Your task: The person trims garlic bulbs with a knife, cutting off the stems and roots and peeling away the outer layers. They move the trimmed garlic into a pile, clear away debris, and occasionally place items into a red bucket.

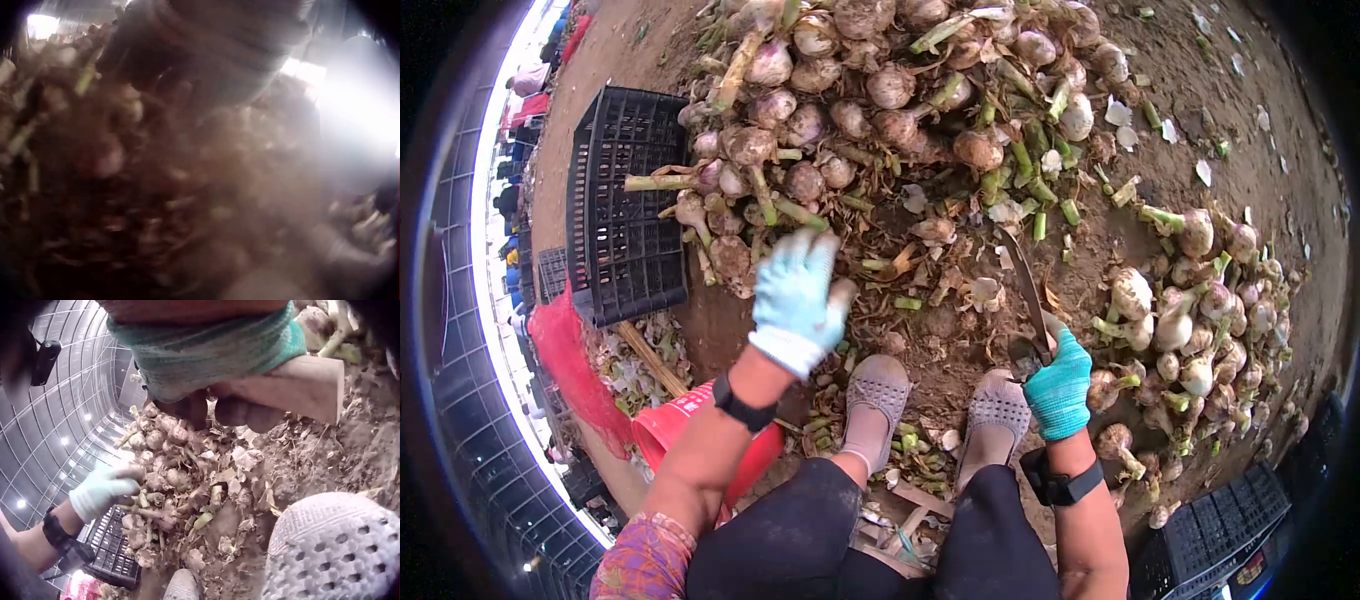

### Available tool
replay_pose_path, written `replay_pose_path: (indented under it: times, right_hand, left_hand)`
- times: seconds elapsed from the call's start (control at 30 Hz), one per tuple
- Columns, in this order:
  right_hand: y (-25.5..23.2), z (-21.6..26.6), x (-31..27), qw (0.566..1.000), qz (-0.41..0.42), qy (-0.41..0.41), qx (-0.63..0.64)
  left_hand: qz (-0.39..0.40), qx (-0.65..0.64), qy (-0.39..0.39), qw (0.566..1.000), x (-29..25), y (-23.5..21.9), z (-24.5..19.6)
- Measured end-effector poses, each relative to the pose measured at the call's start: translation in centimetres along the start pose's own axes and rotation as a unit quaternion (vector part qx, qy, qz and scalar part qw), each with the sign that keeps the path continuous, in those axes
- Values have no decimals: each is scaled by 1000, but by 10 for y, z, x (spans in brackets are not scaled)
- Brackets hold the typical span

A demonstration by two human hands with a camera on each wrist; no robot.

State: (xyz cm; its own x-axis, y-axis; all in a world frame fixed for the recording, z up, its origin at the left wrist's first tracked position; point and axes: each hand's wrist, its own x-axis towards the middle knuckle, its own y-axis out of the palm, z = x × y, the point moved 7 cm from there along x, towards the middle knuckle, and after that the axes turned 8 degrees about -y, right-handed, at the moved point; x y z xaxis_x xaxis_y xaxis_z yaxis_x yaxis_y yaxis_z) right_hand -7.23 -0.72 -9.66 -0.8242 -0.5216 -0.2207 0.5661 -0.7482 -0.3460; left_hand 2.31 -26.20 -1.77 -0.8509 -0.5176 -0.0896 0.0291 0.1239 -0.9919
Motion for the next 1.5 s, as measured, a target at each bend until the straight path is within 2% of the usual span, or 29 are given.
replay_pose_path:
  times: [0.07,0.1,0.13,0.2,0.27,0.3,0.33,0.37,0.4,0.47,0.67,0.7,0.8,0.87,0.93,0.97,1.0,1.07,1.1,1.13,1.2,1.23,1.27,1.3,1.33,1.4,1.43,1.47,1.5]
  right_hand:
    - [1,-9,-4,1000,-1,3,10]
    - [3,-9,-3,1000,-2,1,24]
    - [4,-5,-1,1000,-2,3,25]
    - [8,3,-1,996,56,47,-58]
    - [11,2,1,998,50,29,-37]
    - [13,17,4,997,53,-1,-58]
    - [17,30,5,995,54,-29,-80]
    - [20,39,3,996,51,-38,-61]
    - [25,44,1,994,62,-36,-77]
    - [29,75,-2,979,75,-125,-144]
    - [41,108,-16,922,157,-230,-268]
    - [41,113,-18,923,155,-230,-267]
    - [45,122,-21,923,178,-237,-247]
    - [49,121,-20,926,174,-242,-232]
    - [55,108,-19,924,158,-256,-235]
    - [56,102,-18,922,141,-271,-238]
    - [59,97,-15,922,143,-271,-238]
    - [54,91,-12,938,73,-281,-187]
    - [53,54,-7,939,83,-163,-290]
    - [33,19,3,950,28,-106,-292]
    - [5,-16,-4,988,-42,21,-147]
    - [7,-15,-11,989,-64,113,69]
    - [15,-4,-12,937,-85,189,282]
    - [21,33,-5,984,-5,52,168]
    - [32,47,-4,969,110,116,186]
    - [60,37,-10,916,208,99,328]
    - [58,51,-7,935,238,84,248]
    - [57,71,-3,946,272,68,163]
    - [57,74,-2,943,257,97,188]
  left_hand:
    - [6,235,-8,972,9,51,35]
    - [119,282,-54,950,16,67,47]
    - [95,315,-50,943,22,71,53]
    - [154,291,-83,941,29,76,63]
    - [246,167,-178,938,33,68,80]
    - [225,92,-175,954,33,66,93]
    - [236,-116,-213,941,27,68,102]
    - [238,-303,-255,887,11,75,102]
    - [235,-479,-290,794,-6,65,85]
    - [258,-652,-292,650,-27,59,45]
    - [399,-701,-112,580,-57,39,-32]
    - [349,-679,-65,643,-46,21,-39]
    - [293,-652,-96,692,-44,16,-38]
    - [252,-663,-86,700,-48,15,-36]
    - [229,-598,-38,767,-48,9,-36]
    - [228,-599,-40,766,-47,9,-34]
    - [218,-561,-11,799,-47,7,-35]
    - [199,-476,48,855,-50,0,-38]
    - [300,-580,-123,747,-57,-2,-42]
    - [271,-545,101,787,-55,-34,-62]
    - [287,-575,39,765,-56,-26,-58]
    - [278,-611,-32,741,-55,-10,-49]
    - [261,-645,-97,712,-50,6,-41]
    - [281,-653,-119,693,-50,8,-44]
    - [277,-655,-120,693,-51,14,-44]
    - [224,-579,-39,783,-47,20,-44]
    - [178,-452,54,872,-41,9,-49]
    - [181,-455,53,871,-44,12,-50]
    - [153,-521,8,839,-44,11,-44]
